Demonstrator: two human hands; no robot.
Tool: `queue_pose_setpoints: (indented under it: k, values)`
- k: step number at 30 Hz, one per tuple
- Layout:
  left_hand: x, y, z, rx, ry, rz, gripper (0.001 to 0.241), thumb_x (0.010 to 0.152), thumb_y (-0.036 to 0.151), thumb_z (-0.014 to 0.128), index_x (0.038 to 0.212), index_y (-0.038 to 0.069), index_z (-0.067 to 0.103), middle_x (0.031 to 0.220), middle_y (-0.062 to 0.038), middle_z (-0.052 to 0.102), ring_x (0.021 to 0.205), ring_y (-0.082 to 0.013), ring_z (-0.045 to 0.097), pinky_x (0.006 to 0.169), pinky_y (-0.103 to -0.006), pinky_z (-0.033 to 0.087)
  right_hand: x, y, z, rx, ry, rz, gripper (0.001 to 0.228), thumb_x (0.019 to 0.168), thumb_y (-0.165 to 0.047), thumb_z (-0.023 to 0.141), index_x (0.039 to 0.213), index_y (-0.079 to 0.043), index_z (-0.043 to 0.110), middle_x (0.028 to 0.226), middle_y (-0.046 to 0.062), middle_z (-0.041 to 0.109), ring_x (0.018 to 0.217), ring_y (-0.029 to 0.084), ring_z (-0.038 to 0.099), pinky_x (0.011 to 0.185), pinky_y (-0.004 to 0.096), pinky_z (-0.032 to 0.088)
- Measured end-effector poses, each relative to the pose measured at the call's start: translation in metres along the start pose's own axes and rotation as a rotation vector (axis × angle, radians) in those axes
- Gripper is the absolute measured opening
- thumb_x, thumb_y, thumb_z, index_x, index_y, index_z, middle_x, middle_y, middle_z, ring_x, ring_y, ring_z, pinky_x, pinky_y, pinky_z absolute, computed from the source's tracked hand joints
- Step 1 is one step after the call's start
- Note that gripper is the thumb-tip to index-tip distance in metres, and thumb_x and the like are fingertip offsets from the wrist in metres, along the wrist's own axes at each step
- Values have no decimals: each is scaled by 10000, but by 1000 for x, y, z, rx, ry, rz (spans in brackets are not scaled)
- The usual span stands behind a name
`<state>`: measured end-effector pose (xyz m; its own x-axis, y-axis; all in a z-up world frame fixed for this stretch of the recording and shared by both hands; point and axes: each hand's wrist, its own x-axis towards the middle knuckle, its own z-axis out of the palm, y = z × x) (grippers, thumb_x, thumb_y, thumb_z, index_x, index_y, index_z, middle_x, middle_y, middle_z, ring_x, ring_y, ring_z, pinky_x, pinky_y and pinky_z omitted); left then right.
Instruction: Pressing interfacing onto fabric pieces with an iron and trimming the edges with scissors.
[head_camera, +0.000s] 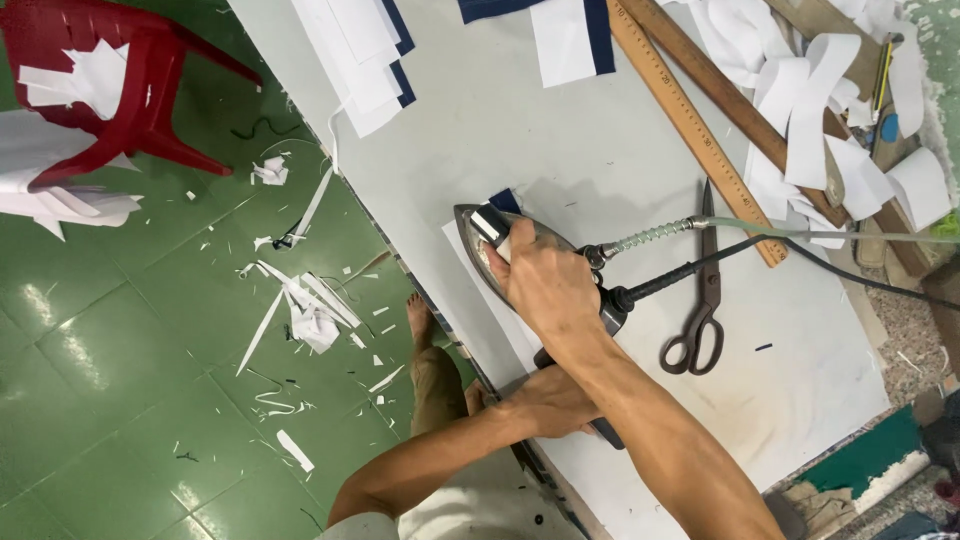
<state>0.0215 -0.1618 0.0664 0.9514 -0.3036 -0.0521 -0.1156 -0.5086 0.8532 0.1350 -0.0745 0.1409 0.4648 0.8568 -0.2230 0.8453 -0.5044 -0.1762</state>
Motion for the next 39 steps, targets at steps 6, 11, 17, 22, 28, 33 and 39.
queue_pose_setpoints:
  k: [6, 11, 17, 22, 28, 33, 39]
  values:
    - [0, -1, -2, -358, -161, -276, 569, 1037, 354, 613, 1527, 100, 476, 1303, -110, 662, 1357, -319, 534, 1143, -445, 413, 17, -7, 0, -19, -17, -38, 493, 1011, -457, 600, 935, 28, 559, 674, 193, 685, 519, 330, 710, 391, 401, 571]
    - [-1, -12, 16, 52, 16, 65, 802, 811, 396, 735, 1517, 153, 442, 1516, -118, 464, 1462, -330, 361, 1220, -457, 274, 34, -13, -2, -49, -18, -57, 484, 1007, -457, 612, 923, 18, 563, 646, 187, 678, 507, 331, 706, 395, 413, 566]
    - [0, -17, 28, 112, -11, 110, 781, 829, 433, 730, 1494, 128, 456, 1531, -128, 454, 1484, -318, 359, 1244, -471, 256, 47, -22, -7, -15, -54, -25, 487, 1017, -443, 613, 966, 39, 571, 644, 191, 675, 497, 340, 701, 384, 420, 561]
    - [0, -31, 51, 14, 101, 143, 659, 851, 396, 747, 1371, 40, 557, 1407, -144, 559, 1405, -304, 472, 1198, -467, 353, 50, -20, -18, 42, -17, -14, 487, 1008, -425, 618, 1039, 60, 585, 677, 209, 680, 521, 355, 703, 417, 432, 569]
    - [-1, -28, 42, -28, 360, 191, 440, 887, 289, 767, 1220, 27, 648, 1252, -114, 668, 1285, -289, 581, 1144, -430, 432, 48, -12, -20, 152, 90, -120, 489, 950, -361, 614, 1203, 57, 586, 836, 269, 700, 609, 382, 724, 437, 426, 579]
    - [1, -14, 40, 213, 120, 132, 444, 791, 337, 715, 1115, 36, 684, 1081, -85, 709, 1184, -252, 611, 1145, -470, 417, 42, -10, -16, 242, 35, -160, 523, 974, -428, 633, 1171, 53, 573, 832, 269, 711, 650, 421, 719, 509, 483, 575]
    - [0, -2, 66, -65, 426, -63, 251, 960, 131, 620, 1176, 12, 662, 1229, -130, 681, 1243, -297, 601, 1098, -409, 462, 12, -10, -4, 234, -34, 28, 430, 1043, -370, 575, 983, 55, 561, 610, 215, 671, 565, 386, 718, 476, 464, 572]
